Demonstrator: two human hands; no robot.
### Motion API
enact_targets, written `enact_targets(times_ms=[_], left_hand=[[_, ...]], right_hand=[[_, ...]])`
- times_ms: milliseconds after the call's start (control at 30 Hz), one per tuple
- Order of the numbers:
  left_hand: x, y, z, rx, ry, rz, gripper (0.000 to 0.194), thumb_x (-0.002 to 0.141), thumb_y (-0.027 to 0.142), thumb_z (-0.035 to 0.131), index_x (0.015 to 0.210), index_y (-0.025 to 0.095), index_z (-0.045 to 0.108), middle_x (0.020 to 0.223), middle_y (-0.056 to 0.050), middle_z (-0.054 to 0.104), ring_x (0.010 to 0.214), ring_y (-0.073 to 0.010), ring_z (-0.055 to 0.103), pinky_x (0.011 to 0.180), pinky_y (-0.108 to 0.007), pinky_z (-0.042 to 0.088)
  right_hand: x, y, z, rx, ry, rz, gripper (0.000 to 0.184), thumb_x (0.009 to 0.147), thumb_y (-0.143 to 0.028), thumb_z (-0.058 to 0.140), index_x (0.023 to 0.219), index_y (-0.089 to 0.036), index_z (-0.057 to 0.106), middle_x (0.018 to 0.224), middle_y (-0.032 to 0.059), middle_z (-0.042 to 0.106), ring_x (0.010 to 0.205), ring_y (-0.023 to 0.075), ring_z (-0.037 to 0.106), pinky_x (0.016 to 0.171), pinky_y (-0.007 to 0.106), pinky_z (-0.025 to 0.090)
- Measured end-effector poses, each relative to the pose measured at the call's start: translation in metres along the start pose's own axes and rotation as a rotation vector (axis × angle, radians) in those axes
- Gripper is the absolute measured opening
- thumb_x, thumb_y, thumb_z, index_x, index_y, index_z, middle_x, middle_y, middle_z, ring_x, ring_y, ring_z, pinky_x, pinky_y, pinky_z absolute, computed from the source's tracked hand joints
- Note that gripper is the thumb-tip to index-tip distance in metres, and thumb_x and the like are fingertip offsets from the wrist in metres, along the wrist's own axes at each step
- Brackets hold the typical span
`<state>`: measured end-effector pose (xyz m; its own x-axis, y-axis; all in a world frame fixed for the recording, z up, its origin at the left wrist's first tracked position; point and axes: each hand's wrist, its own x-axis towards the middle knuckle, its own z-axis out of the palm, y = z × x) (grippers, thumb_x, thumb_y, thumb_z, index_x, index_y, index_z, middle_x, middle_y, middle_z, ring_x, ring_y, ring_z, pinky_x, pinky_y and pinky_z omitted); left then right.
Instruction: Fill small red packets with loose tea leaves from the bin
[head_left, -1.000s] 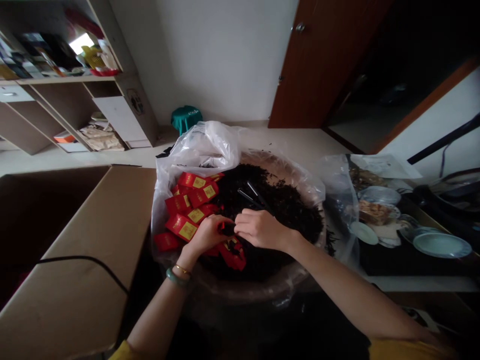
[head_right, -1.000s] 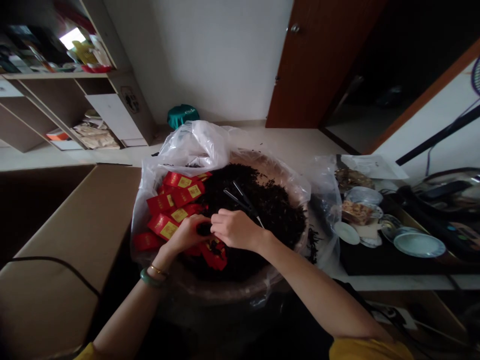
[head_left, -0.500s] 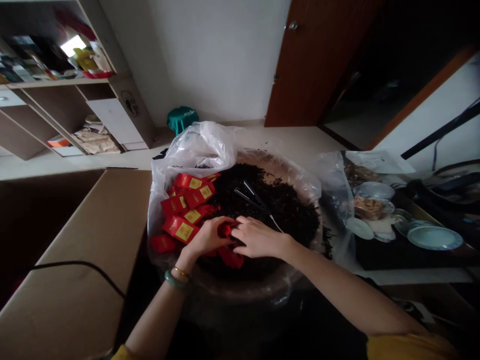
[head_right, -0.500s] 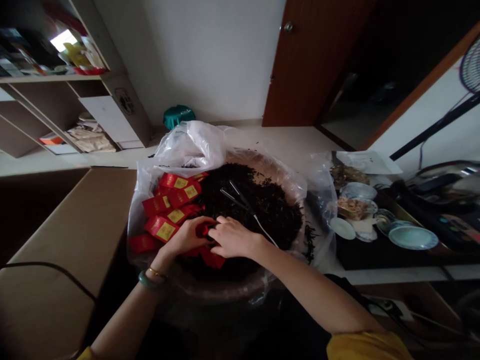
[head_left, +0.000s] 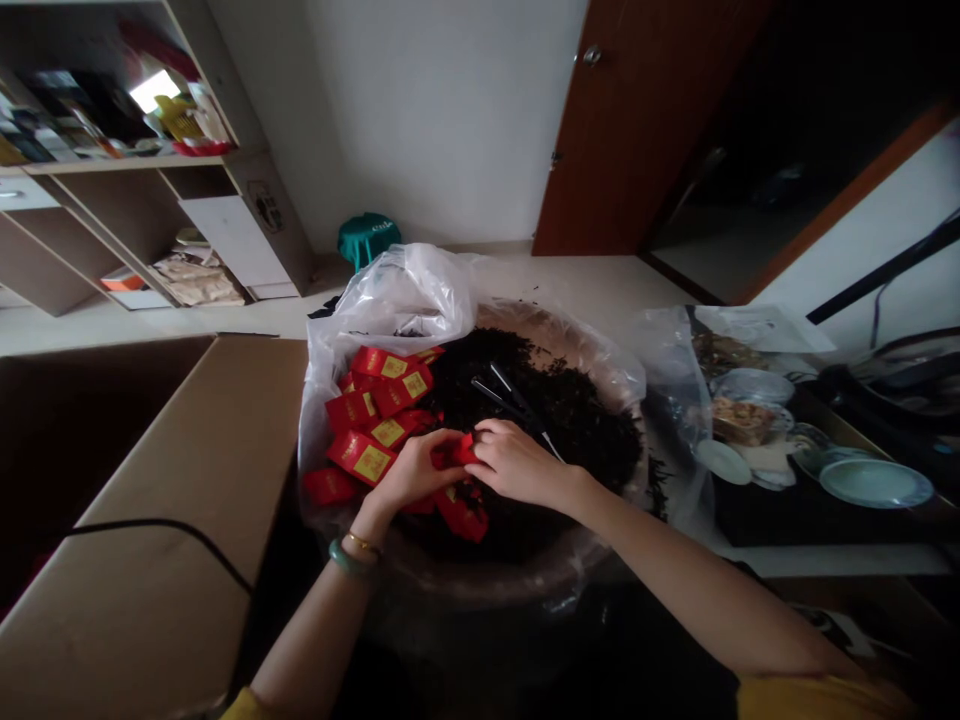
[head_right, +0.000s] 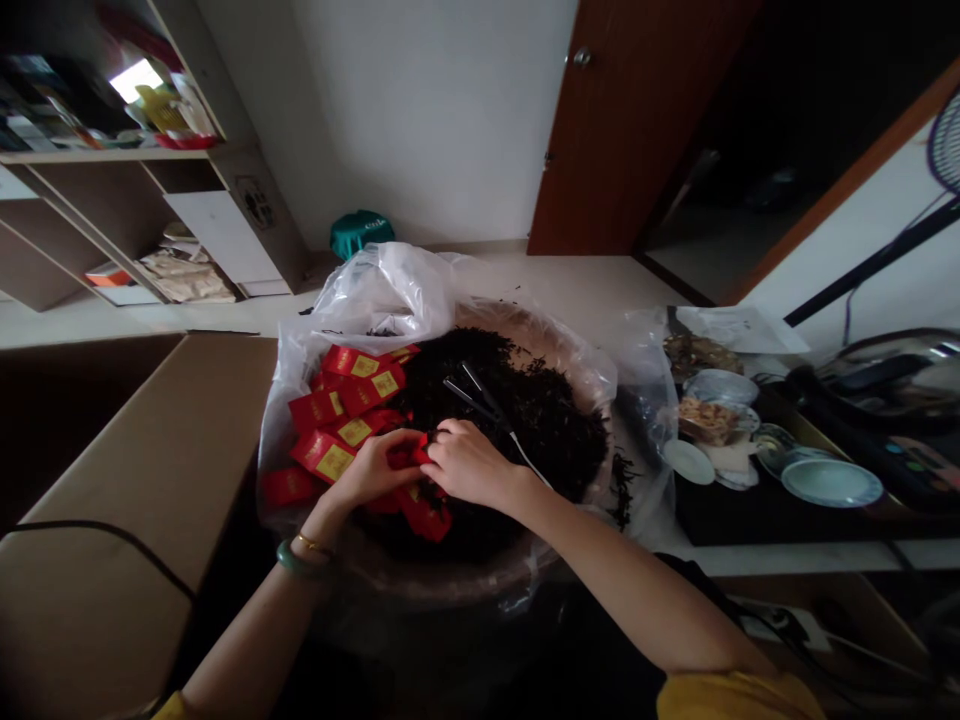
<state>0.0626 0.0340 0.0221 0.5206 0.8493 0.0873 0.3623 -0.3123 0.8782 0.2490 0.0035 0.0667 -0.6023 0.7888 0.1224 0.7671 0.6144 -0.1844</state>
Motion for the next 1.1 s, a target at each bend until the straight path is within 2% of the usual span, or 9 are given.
enact_targets(times_ms=[133, 267, 433, 567, 800, 1000, 1100], left_hand=[[0.001, 0.004, -0.001, -0.14, 0.026, -0.022, 0.033, 0.069, 0.036, 0.072, 0.093, 0.015, 0.065, 0.089, -0.004, 0.069, 0.082, -0.0177, 0.063, 0.074, -0.027, 0.052], [0.003, 0.008, -0.002, -0.174, 0.098, -0.045, 0.03, 0.066, 0.037, 0.074, 0.082, 0.014, 0.062, 0.078, -0.002, 0.066, 0.072, -0.0153, 0.061, 0.067, -0.026, 0.051], [0.003, 0.01, -0.001, -0.233, 0.08, -0.059, 0.033, 0.064, 0.036, 0.076, 0.081, 0.014, 0.058, 0.077, -0.001, 0.063, 0.071, -0.0137, 0.06, 0.068, -0.026, 0.051], [0.003, 0.011, 0.0, -0.29, 0.046, -0.039, 0.031, 0.067, 0.035, 0.073, 0.084, 0.015, 0.056, 0.081, -0.002, 0.063, 0.074, -0.0138, 0.06, 0.07, -0.026, 0.05], [0.003, 0.009, -0.001, -0.286, 0.115, -0.026, 0.029, 0.071, 0.039, 0.069, 0.077, 0.015, 0.054, 0.073, -0.001, 0.062, 0.068, -0.0132, 0.058, 0.065, -0.025, 0.048], [0.003, 0.006, 0.007, -0.233, 0.149, -0.049, 0.03, 0.07, 0.04, 0.069, 0.087, 0.015, 0.064, 0.085, -0.006, 0.069, 0.078, -0.0178, 0.063, 0.072, -0.029, 0.051], [0.003, 0.006, 0.007, -0.238, 0.216, -0.079, 0.028, 0.068, 0.041, 0.069, 0.077, 0.015, 0.066, 0.075, -0.004, 0.069, 0.07, -0.0167, 0.061, 0.064, -0.027, 0.05]], right_hand=[[0.0, 0.003, -0.007, 0.008, 0.096, -0.069, 0.02, 0.088, -0.026, 0.058, 0.08, -0.014, 0.071, 0.085, 0.0104, 0.071, 0.094, 0.022, 0.061, 0.085, 0.034, 0.045], [0.0, 0.005, -0.009, 0.004, 0.225, -0.02, 0.016, 0.087, -0.028, 0.06, 0.081, -0.016, 0.07, 0.081, 0.007, 0.07, 0.089, 0.0207, 0.06, 0.085, 0.036, 0.043], [0.001, 0.004, 0.003, 0.012, 0.136, 0.038, 0.019, 0.086, -0.027, 0.061, 0.077, -0.014, 0.07, 0.081, 0.0078, 0.07, 0.094, 0.0216, 0.059, 0.092, 0.038, 0.04], [0.001, 0.004, 0.004, 0.0, 0.101, 0.047, 0.023, 0.09, -0.026, 0.055, 0.081, -0.013, 0.071, 0.083, 0.0093, 0.068, 0.096, 0.0217, 0.057, 0.087, 0.035, 0.043], [0.001, 0.004, -0.004, -0.052, 0.199, 0.016, 0.013, 0.084, -0.023, 0.063, 0.077, -0.014, 0.069, 0.082, 0.0089, 0.067, 0.093, 0.0231, 0.055, 0.086, 0.037, 0.043], [0.003, 0.006, 0.011, -0.041, 0.143, -0.012, 0.015, 0.086, -0.016, 0.058, 0.074, -0.015, 0.067, 0.076, 0.0069, 0.069, 0.093, 0.0213, 0.058, 0.097, 0.04, 0.039], [0.002, 0.006, 0.009, 0.021, 0.24, -0.023, 0.009, 0.085, -0.017, 0.06, 0.078, -0.016, 0.066, 0.078, 0.0065, 0.068, 0.091, 0.0208, 0.059, 0.092, 0.038, 0.043]])
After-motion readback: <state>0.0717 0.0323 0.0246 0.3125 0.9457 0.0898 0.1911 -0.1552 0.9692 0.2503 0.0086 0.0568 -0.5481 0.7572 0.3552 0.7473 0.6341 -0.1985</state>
